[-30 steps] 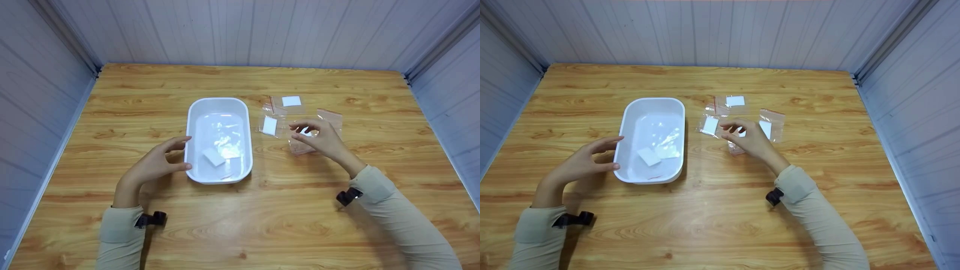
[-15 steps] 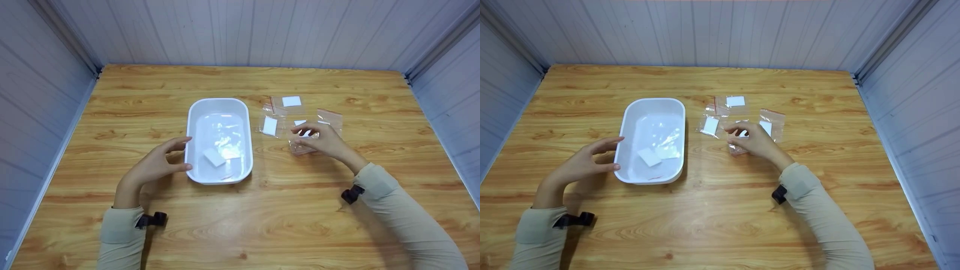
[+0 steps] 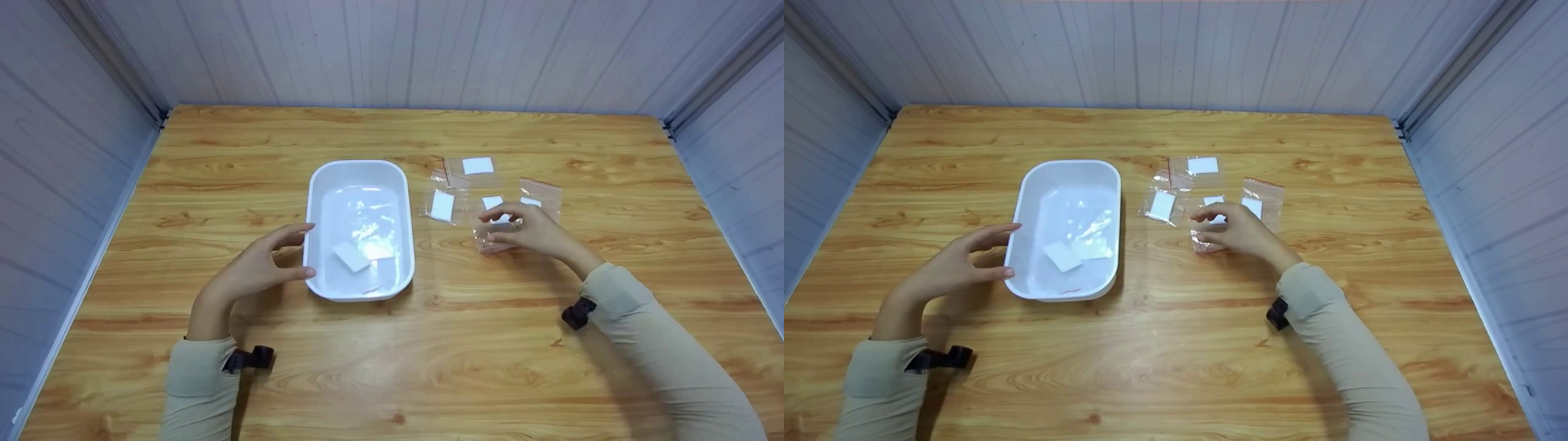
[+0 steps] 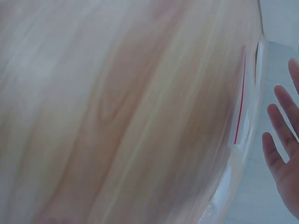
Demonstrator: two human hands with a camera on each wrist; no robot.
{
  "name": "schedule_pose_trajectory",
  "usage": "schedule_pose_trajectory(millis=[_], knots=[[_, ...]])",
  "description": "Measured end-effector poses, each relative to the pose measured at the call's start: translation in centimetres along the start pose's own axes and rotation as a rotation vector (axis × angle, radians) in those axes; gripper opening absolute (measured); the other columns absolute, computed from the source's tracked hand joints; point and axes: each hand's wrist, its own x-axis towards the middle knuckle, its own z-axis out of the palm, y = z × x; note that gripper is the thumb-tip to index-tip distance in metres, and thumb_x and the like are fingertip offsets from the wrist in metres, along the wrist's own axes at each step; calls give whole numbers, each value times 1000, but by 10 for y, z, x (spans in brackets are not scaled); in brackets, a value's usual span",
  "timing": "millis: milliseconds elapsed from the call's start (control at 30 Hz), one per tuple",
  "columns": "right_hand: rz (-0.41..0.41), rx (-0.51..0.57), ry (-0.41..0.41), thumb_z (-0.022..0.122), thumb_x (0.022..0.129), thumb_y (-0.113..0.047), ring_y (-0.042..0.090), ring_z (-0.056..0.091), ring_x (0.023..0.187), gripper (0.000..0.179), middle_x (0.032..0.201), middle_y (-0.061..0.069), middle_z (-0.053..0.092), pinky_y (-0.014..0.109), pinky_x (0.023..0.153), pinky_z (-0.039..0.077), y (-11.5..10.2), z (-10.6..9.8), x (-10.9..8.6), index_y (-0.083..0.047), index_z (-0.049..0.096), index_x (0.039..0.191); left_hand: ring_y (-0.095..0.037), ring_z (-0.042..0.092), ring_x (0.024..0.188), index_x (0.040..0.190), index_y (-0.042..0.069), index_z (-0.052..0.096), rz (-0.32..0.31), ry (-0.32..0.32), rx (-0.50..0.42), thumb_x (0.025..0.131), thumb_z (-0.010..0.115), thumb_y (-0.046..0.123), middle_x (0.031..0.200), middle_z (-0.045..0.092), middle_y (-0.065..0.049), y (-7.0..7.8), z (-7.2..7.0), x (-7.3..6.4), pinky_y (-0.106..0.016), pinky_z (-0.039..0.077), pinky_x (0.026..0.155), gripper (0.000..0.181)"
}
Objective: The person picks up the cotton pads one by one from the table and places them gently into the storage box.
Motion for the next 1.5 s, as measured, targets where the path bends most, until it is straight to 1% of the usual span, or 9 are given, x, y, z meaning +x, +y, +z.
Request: schedule_pose_trajectory(millis=[133, 300, 433, 700, 833, 967, 1033, 1233, 1500], knots=[[1, -6, -20, 79, 84, -7, 30, 59, 116, 38, 120, 9, 69, 50, 96, 42, 4, 0, 3, -4, 69, 120, -35, 36, 140, 151, 22, 41, -12, 4, 0, 82, 82, 34, 147, 46, -14, 1, 0, -1, -61, 25, 113, 81], [6, 5, -49, 81, 81, -5, 34, 61, 112, 41, 118, 13, 68, 51, 96, 46, 8, 2, 5, -2, 68, 120, -37, 34, 141, 152, 23, 41, -27, 3, 13, 81, 83, 37, 148, 45, -15, 3, 0, -1, -63, 22, 113, 83], [26, 3, -70, 83, 79, -8, 31, 62, 110, 44, 118, 12, 68, 48, 97, 47, 9, 2, 5, -3, 69, 120, -37, 33, 141, 151, 23, 41, -31, -4, 8, 80, 83, 41, 148, 45, -15, 2, 0, -1, -63, 21, 113, 85], [61, 13, -93, 85, 77, -11, 30, 59, 116, 46, 122, 9, 67, 48, 103, 43, 12, 2, 5, -7, 69, 120, -37, 33, 141, 151, 24, 41, -38, -4, 8, 78, 83, 44, 149, 44, -13, 1, -1, 0, -63, 22, 113, 87], [32, 19, -105, 85, 77, -11, 30, 56, 118, 46, 125, 10, 65, 49, 105, 41, 15, 3, 6, -7, 69, 120, -37, 33, 141, 151, 24, 41, -38, -3, 4, 78, 83, 44, 149, 44, -12, 0, 0, 0, -63, 21, 113, 87], [-41, 9, -103, 83, 78, -3, 33, 55, 119, 44, 125, 14, 64, 50, 105, 40, 18, 5, 7, -3, 69, 119, -37, 35, 140, 151, 21, 42, -8, 0, -2, 79, 83, 40, 148, 46, -14, -2, 0, 0, -62, 24, 112, 85], [-58, 8, -102, 82, 78, -2, 33, 55, 119, 44, 125, 14, 65, 49, 104, 40, 18, 5, 7, -1, 68, 120, -36, 36, 139, 151, 20, 42, 5, 4, -5, 80, 84, 38, 147, 46, -14, -2, 0, 0, -62, 26, 112, 84], [-36, 24, -118, 82, 78, -1, 31, 55, 119, 48, 125, 12, 65, 47, 106, 40, 19, 6, 9, -2, 66, 123, -35, 36, 140, 151, 24, 42, -23, 12, -2, 78, 84, 42, 147, 47, -11, -1, 1, 0, -62, 24, 113, 86], [-68, 5, -131, 86, 72, 0, 34, 51, 119, 55, 126, 16, 62, 47, 108, 34, 24, 7, 12, 0, 66, 124, -36, 35, 140, 151, 24, 42, -31, 12, 1, 78, 84, 43, 148, 46, -13, 0, 1, 0, -63, 23, 112, 87]])
